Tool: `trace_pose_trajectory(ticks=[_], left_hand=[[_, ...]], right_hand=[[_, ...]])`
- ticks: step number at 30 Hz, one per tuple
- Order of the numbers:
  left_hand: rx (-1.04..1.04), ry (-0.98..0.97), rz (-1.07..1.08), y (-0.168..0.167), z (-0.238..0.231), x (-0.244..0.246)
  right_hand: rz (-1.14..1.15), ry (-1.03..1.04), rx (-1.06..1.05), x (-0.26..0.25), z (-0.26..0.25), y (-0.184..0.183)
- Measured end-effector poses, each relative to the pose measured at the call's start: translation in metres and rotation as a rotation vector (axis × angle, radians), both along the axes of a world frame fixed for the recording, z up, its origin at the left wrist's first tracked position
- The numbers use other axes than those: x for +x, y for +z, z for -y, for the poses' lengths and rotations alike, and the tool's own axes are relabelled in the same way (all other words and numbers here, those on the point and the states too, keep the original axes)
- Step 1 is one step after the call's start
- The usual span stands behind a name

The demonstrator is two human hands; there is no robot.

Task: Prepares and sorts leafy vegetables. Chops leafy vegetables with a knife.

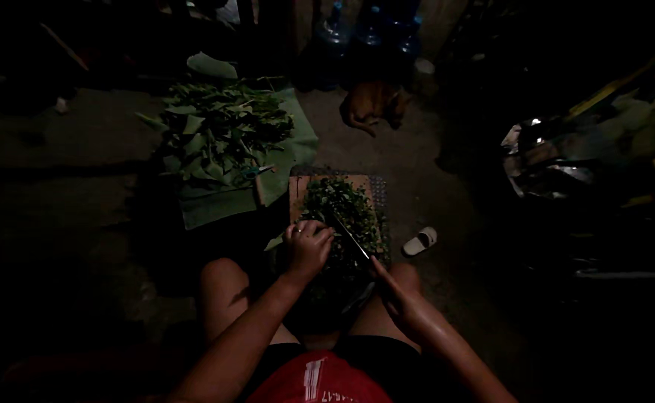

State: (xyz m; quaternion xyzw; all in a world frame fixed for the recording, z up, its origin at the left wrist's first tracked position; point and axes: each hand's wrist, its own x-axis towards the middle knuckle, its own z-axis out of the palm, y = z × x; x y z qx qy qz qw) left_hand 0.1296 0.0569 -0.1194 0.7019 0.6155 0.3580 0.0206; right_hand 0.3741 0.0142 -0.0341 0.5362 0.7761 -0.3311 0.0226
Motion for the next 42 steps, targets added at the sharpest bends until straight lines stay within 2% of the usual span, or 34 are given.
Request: trace_pose_trajectory(ticks=[2, 5, 10, 13, 16, 18, 23, 29, 32, 36, 42], left_hand=[[0.013, 0.028, 0.008, -0.001, -0.002, 0.002], [0.044, 0.049, 0.021, -0.003, -0.003, 0.002], [0.026, 0.014, -0.017, 0.001, -0.001, 0.000], [-0.058, -0.058, -0.110, 0.008, 0.004, -0.012], [-0.149, -0.120, -0.142, 0.009, 0.017, -0.021], [-0.083, -0.152, -0.110, 0.002, 0.020, -0.023], [0.071, -0.168, -0.060, -0.009, 0.013, -0.027], [0.132, -0.180, 0.035, 0.007, -0.010, -0.010], [0.081, -0.186, 0.026, 0.014, -0.021, 0.006], [-0.034, -0.195, 0.017, 0.013, -0.026, 0.009], [-0.036, -0.201, -0.004, 0.007, -0.024, 0.008]], right_hand=[[0.028, 0.004, 0.088, -0.001, 0.007, 0.012], [0.141, 0.039, 0.096, -0.002, 0.014, 0.031], [0.263, 0.059, 0.042, -0.018, 0.013, 0.016], [0.202, 0.039, 0.047, -0.018, 0.007, 0.003], [0.027, 0.004, -0.023, -0.005, 0.004, -0.009], [-0.059, -0.018, -0.092, 0.001, 0.002, -0.012], [-0.066, -0.029, -0.098, 0.003, 0.003, -0.003], [-0.071, -0.037, 0.085, 0.012, 0.010, 0.020], [0.009, -0.037, 0.171, 0.017, 0.013, 0.028], [0.234, -0.042, 0.057, 0.008, 0.012, 0.031], [0.212, -0.013, 0.057, -0.015, -0.004, 0.001]])
